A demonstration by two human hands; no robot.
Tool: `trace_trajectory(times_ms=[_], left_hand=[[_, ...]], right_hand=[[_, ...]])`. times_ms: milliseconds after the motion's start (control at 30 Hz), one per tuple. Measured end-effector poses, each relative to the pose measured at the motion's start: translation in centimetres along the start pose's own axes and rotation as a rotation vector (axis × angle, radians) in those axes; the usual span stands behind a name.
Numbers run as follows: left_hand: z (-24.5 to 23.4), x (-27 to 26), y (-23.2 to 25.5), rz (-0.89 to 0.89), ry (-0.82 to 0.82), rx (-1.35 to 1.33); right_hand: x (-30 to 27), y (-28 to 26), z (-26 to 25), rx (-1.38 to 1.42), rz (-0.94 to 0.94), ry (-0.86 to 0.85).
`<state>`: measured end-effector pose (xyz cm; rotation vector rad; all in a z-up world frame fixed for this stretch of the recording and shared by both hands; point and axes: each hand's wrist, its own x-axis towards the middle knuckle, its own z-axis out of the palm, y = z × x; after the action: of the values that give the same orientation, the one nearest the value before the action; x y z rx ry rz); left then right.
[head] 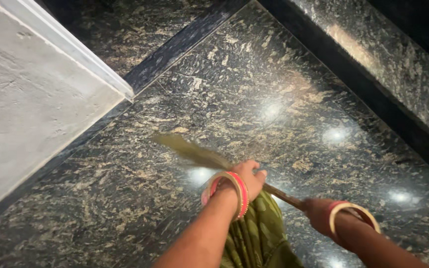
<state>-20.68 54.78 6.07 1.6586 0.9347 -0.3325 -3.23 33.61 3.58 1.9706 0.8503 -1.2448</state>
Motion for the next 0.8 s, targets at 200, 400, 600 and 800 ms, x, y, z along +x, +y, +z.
trace_trajectory(times_ms=[200,400,600,800], left_hand=[[1.4,-1.1,0.9,-0.019,-0.059,0.002],[1.9,-1.3,2.3,-0.015,-0.083,0.026],[1.5,-0.6,3.7,0.002,-0.082,0.086],[2.9,0.5,4.4,0.034,-0.113,0.108]], right_hand=[[5.6,9.7,4.0,-0.505,-0.021,0.006],[9.8,10.2,-3.2,-0.212,0.241,-0.065],[3.4,4.8,-5.7,-1.614,-0.236,-0.002],[-1.7,7.4,2.7,-0.221,0.188,-0.137]])
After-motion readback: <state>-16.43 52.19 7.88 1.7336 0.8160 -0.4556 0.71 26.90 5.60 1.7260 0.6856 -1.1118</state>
